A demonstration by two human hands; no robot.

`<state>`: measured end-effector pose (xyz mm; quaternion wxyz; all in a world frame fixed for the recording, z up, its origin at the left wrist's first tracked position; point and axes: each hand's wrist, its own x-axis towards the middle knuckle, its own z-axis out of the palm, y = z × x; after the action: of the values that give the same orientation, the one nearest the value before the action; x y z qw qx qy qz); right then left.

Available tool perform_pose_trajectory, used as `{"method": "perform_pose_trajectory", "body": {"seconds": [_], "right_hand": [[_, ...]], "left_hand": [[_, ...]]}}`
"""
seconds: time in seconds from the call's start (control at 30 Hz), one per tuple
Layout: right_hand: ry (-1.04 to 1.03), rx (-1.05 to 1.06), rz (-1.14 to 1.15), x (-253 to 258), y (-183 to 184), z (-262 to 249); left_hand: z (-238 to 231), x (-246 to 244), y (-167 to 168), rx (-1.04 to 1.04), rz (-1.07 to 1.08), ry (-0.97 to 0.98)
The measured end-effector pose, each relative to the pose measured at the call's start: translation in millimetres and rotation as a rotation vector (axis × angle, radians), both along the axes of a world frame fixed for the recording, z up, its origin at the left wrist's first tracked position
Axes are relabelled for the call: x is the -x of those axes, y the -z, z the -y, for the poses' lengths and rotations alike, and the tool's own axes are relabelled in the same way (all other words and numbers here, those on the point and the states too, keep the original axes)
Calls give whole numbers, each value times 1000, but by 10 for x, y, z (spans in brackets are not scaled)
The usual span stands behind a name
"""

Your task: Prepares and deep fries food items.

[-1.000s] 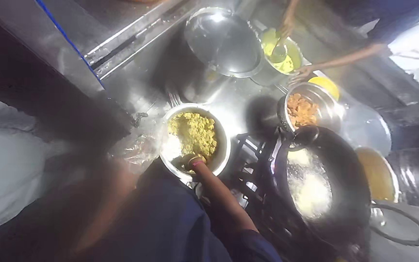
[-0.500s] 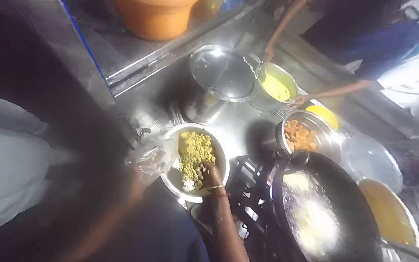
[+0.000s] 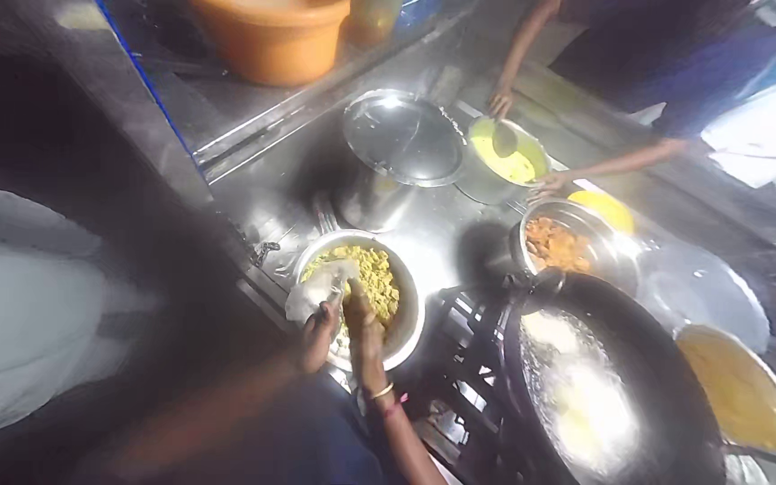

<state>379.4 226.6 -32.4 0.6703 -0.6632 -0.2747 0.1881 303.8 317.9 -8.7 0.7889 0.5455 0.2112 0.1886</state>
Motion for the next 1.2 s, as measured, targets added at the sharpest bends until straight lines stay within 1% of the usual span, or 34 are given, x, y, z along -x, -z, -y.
{"method": "perform_pose_trajectory", "body": {"seconds": [0.03,0.07,0.13,0.2,0.23,0.3,0.33,0.37,0.4,0.47,0.53,0.6,0.67,0.73,0.8,0.87,0.93,0.97,1.0,1.03,1.07,1.1,1.13,1.17,1.2], "right_hand": [[-11,26,56,139,-30,-26],[4,42,83,239,-35,-41],[28,25,45,332,-24,-22],[1,-18,73,334,-8,42],[-22,-57,60,309,-12,89],[-43,-138,-4,224,-72,225],[-26,-154,-44,176,-139,327],[21,-139,-65,123,-243,460],[88,-86,-53,69,-393,635],[164,25,28,-39,-710,1042],[261,199,216,-144,-963,1508],[395,510,418,-245,-1198,1975],[483,816,530,-406,-1380,2362],[503,1009,500,-595,-1457,2651],[496,1196,325,-755,-1438,2818],[428,1316,192,-911,-1288,2937],[353,1380,190,-973,-1157,3015],[351,1383,210,-955,-1154,3027],[400,1367,230,-893,-1207,3009],[490,1317,262,-782,-1313,2959],[581,1231,352,-658,-1427,2903],[624,1100,476,-537,-1540,2843],[588,931,582,-437,-1618,2796],[486,751,629,-358,-1661,2713],[359,604,603,-318,-1649,2556]], "left_hand": [[40,30,-21,-10,13,27],[30,92,-38,-4,24,107],[-18,170,-55,-3,6,233],[-37,177,-63,-17,7,258],[-21,169,-51,-54,22,216],[51,149,-21,-83,19,28],[37,160,7,-65,24,-33],[-5,164,34,-53,49,-54],[-68,166,107,-16,116,-25],[-201,127,195,130,252,91],[-301,99,184,163,294,159],[-351,135,194,115,253,130],[-371,170,239,92,207,64],[-376,191,293,88,168,11],[-387,202,343,101,182,18],[-413,214,385,87,176,5],[-460,235,412,69,169,-22],[-495,251,422,56,174,-32],[-536,272,432,42,179,-38],[-556,289,424,48,181,-65],[-567,308,404,62,172,-108],[-585,325,387,74,165,-156],[-627,362,398,75,161,-185],[-677,416,421,79,159,-208],[-715,456,437,76,165,-234]]}}
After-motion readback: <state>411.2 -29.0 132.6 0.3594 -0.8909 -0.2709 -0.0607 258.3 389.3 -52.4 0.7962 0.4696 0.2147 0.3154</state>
